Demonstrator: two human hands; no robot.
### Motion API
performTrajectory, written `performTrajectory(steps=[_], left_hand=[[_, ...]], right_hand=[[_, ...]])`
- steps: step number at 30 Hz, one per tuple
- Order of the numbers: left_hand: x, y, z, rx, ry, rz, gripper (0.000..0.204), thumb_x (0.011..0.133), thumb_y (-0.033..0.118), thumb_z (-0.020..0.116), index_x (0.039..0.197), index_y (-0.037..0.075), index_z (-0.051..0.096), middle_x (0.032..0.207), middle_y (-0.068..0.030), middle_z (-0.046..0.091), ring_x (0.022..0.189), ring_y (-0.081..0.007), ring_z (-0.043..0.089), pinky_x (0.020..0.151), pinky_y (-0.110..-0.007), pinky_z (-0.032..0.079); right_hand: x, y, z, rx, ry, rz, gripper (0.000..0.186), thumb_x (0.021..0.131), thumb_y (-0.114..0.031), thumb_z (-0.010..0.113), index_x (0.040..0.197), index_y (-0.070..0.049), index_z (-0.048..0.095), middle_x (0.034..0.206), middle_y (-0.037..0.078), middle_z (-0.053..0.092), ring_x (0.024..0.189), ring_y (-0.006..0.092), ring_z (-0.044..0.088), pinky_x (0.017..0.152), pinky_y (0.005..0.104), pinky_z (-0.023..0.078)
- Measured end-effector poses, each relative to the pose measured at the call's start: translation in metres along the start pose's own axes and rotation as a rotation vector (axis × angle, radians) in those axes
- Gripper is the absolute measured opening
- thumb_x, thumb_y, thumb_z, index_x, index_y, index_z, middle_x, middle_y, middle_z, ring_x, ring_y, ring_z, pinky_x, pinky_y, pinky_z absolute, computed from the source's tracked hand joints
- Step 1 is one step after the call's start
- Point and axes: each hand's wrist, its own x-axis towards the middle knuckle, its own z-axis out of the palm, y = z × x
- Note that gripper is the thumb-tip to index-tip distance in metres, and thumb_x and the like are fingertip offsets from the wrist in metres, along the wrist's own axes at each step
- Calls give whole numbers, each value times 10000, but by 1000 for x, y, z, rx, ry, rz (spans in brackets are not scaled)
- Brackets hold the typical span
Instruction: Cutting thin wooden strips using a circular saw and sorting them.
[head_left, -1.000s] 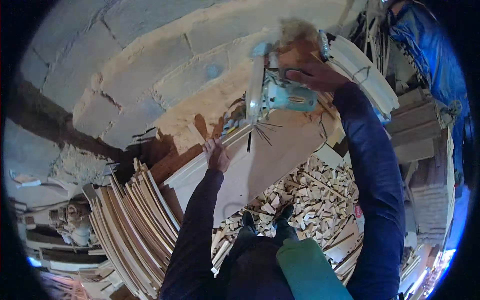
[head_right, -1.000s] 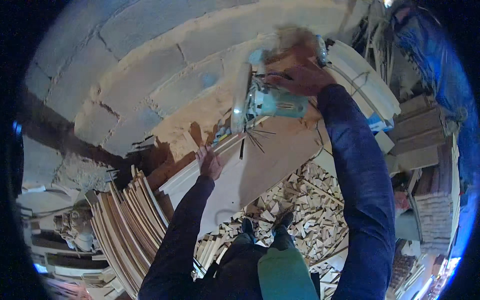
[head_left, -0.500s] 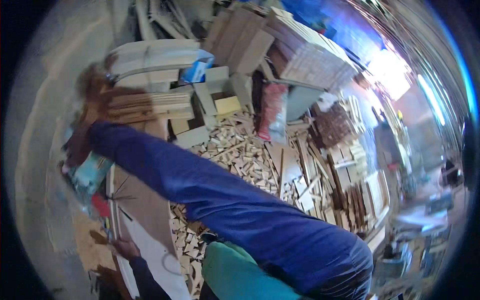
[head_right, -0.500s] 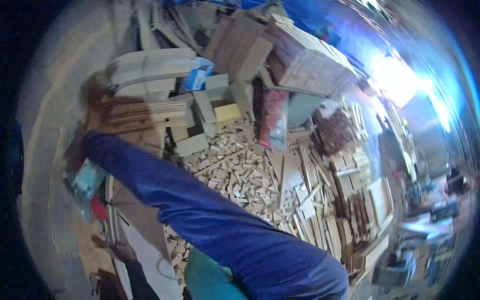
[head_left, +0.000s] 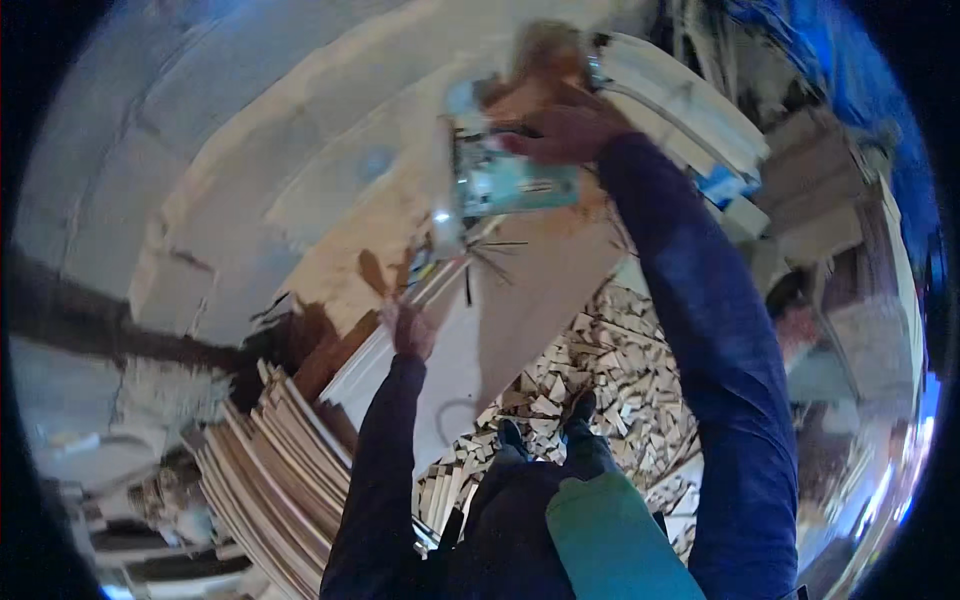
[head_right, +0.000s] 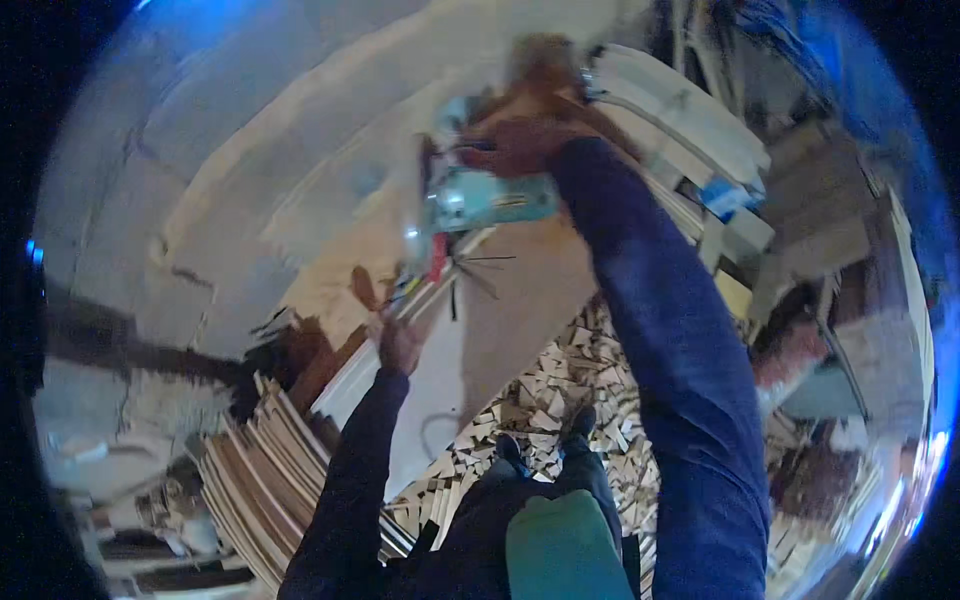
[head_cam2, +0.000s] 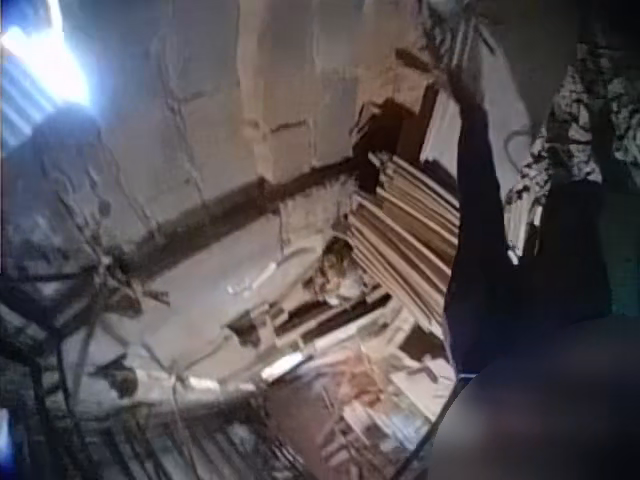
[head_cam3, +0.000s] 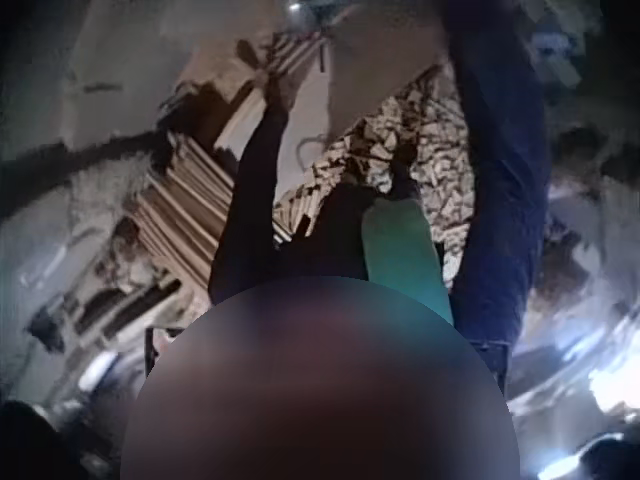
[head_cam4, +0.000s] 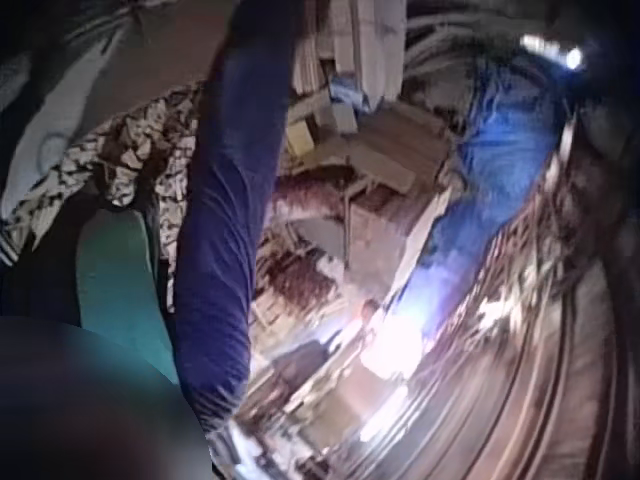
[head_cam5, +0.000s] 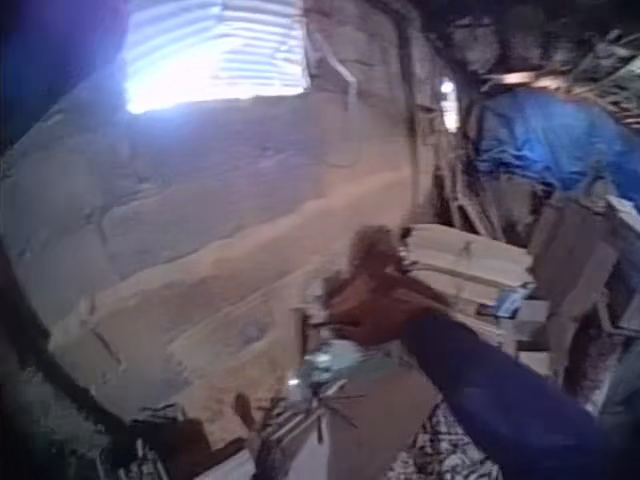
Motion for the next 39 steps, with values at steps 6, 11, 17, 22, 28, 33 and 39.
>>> performTrajectory(steps=[6, 11, 17, 22, 28, 33, 39], left_hand=[[23, 30, -45, 65, -190, -219, 646, 857, 263, 627, 1357, -62, 381, 1157, -234, 446, 1124, -419, 449, 978, -553, 341], [22, 29, -41, 103, -110, -185, 639, 801, 212, 652, 1318, -74, 409, 1144, -245, 460, 1118, -422, 457, 947, -531, 364], [21, 27, -41, 139, -165, -193, 645, 872, 311, 639, 1349, -60, 413, 1168, -228, 475, 1129, -397, 479, 972, -535, 380], [21, 28, -42, 121, -226, -223, 648, 879, 319, 675, 1346, -57, 429, 1173, -222, 490, 1126, -400, 494, 977, -538, 389], [21, 31, -45, 133, -215, -227, 639, 878, 321, 681, 1332, -52, 431, 1167, -222, 489, 1131, -398, 487, 969, -538, 390], [21, 30, -43, 111, -172, -216, 624, 863, 292, 666, 1326, -49, 422, 1176, -233, 463, 1133, -405, 466, 946, -543, 377], [15, 25, -38, 154, -127, -174, 645, 865, 323, 687, 1326, -48, 429, 1186, -238, 467, 1137, -405, 466, 964, -549, 369]], right_hand=[[-5, -27, 1, 30, 6, 78, 623, 983, -662, 401, 1305, -189, 646, 1114, 167, 707, 1091, 334, 649, 999, 464, 447], [-11, -28, 9, 30, -20, 120, 596, 981, -628, 456, 1268, -149, 665, 1078, 183, 707, 1035, 356, 660, 910, 449, 503], [-29, -39, 38, 91, 143, 49, 587, 981, -593, 498, 1298, -116, 626, 1091, 189, 700, 1003, 374, 667, 870, 462, 521], [-54, -50, 57, -24, 342, -60, 522, 963, -536, 550, 1189, -74, 633, 1035, 186, 688, 970, 389, 657, 835, 482, 520], [-64, -61, 80, -2, 446, -120, 583, 922, -545, 591, 1223, -46, 607, 1019, 223, 662, 992, 443, 618, 884, 503, 487], [-73, -64, 94, -7, 269, 51, 598, 914, -540, 605, 1283, -70, 585, 1134, 221, 629, 1077, 445, 578, 933, 510, 453], [-89, -81, 103, -52, 485, -99, 626, 902, -549, 619, 1280, -51, 580, 1167, 223, 614, 1093, 430, 573, 947, 514, 448]])
